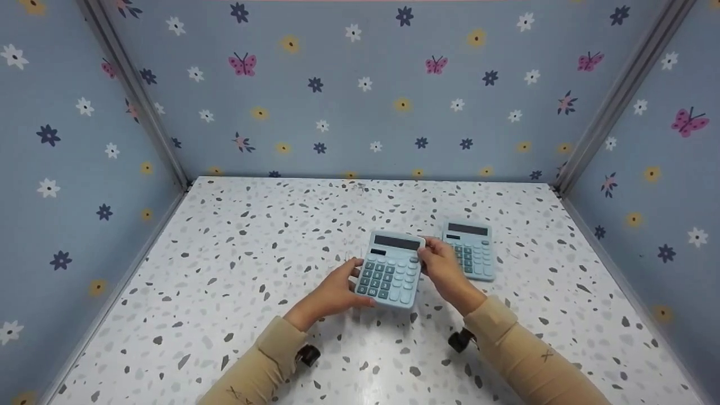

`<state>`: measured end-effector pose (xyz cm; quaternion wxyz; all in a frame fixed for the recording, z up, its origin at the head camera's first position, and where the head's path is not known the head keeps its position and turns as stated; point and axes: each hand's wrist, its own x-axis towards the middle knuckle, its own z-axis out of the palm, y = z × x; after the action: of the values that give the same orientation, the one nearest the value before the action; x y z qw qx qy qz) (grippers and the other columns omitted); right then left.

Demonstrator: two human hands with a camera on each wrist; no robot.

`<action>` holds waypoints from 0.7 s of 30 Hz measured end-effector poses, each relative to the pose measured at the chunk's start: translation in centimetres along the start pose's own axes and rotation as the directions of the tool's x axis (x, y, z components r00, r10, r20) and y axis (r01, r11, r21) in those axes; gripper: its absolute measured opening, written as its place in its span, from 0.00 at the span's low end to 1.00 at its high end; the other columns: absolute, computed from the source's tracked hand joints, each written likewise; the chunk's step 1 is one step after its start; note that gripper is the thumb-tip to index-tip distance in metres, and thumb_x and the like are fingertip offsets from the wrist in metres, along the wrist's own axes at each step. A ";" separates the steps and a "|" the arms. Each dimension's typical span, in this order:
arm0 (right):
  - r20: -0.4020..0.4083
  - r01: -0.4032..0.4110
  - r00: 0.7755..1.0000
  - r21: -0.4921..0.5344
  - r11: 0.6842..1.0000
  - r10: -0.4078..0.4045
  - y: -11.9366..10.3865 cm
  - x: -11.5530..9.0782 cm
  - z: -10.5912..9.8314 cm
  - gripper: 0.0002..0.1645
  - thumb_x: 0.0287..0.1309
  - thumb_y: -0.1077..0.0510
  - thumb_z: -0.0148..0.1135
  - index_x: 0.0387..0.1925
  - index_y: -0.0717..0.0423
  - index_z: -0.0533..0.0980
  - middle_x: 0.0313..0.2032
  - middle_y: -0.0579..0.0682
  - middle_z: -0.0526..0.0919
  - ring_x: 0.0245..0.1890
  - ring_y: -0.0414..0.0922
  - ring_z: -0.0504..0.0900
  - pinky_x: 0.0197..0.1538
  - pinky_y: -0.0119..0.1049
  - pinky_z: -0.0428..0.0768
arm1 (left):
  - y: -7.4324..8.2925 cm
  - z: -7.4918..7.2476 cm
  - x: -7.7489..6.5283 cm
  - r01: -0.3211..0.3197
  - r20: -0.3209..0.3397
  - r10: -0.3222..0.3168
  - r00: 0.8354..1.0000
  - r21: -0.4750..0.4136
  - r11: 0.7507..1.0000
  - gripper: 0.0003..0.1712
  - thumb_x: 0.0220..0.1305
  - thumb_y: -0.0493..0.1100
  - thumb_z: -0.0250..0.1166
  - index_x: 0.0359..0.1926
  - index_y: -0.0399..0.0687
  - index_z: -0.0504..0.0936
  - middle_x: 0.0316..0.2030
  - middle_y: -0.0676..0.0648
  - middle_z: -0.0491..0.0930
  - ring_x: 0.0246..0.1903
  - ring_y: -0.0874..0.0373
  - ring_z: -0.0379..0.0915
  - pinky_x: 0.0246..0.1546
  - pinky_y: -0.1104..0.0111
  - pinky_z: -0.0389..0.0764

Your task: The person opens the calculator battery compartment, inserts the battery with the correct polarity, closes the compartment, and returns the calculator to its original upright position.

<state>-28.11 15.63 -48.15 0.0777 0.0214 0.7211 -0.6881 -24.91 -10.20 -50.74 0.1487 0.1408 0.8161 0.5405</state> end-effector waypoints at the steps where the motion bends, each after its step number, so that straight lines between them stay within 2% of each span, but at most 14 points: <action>1: 0.010 -0.001 1.000 0.001 1.000 0.001 0.0 0.0 0.0 0.24 0.83 0.65 0.45 0.72 0.68 0.71 0.59 0.61 0.83 0.50 0.43 0.84 0.56 0.35 0.87 | 0.0 0.0 0.0 0.003 0.002 -0.003 1.000 0.004 1.000 0.56 0.54 0.36 0.82 0.80 0.38 0.64 0.56 0.39 0.77 0.46 0.52 0.82 0.49 0.62 0.88; 5: 0.052 -0.007 0.999 -0.016 1.000 0.008 0.0 -0.1 0.0 0.25 0.83 0.64 0.47 0.74 0.64 0.72 0.61 0.62 0.83 0.50 0.45 0.85 0.55 0.38 0.90 | -0.2 0.0 -0.1 0.030 0.000 -0.030 1.000 0.033 0.999 0.57 0.53 0.35 0.82 0.81 0.40 0.63 0.56 0.39 0.76 0.46 0.52 0.81 0.48 0.62 0.89; 10: 0.111 -0.037 0.993 -0.030 0.999 0.040 0.3 -0.2 -0.1 0.27 0.80 0.66 0.48 0.74 0.60 0.72 0.57 0.62 0.84 0.44 0.47 0.88 0.49 0.42 0.92 | -0.4 -0.2 -0.3 0.070 -0.010 -0.069 0.998 0.062 0.996 0.60 0.51 0.36 0.83 0.82 0.41 0.61 0.57 0.39 0.76 0.46 0.51 0.80 0.47 0.62 0.89; 14: 0.149 -0.041 0.988 -0.011 0.999 0.042 0.3 -0.2 -0.1 0.30 0.76 0.70 0.47 0.76 0.62 0.70 0.55 0.63 0.82 0.42 0.49 0.89 0.49 0.44 0.92 | -0.4 -0.3 -0.4 0.075 -0.018 -0.074 0.997 0.056 0.996 0.59 0.51 0.35 0.83 0.82 0.41 0.62 0.57 0.39 0.75 0.46 0.51 0.80 0.45 0.62 0.89; 21: 0.134 -0.031 0.991 0.011 0.999 0.029 0.2 -0.3 0.0 0.32 0.71 0.73 0.49 0.75 0.67 0.66 0.56 0.64 0.83 0.45 0.48 0.88 0.51 0.42 0.92 | -0.4 -0.6 -0.4 0.049 -0.028 -0.049 0.998 0.023 0.999 0.59 0.51 0.33 0.82 0.82 0.41 0.62 0.56 0.38 0.76 0.45 0.51 0.81 0.45 0.61 0.90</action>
<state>-27.84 15.62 -48.27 0.1361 -0.0133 0.7092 -0.6916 -24.76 -11.01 -50.86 0.1491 0.1150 0.8277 0.5287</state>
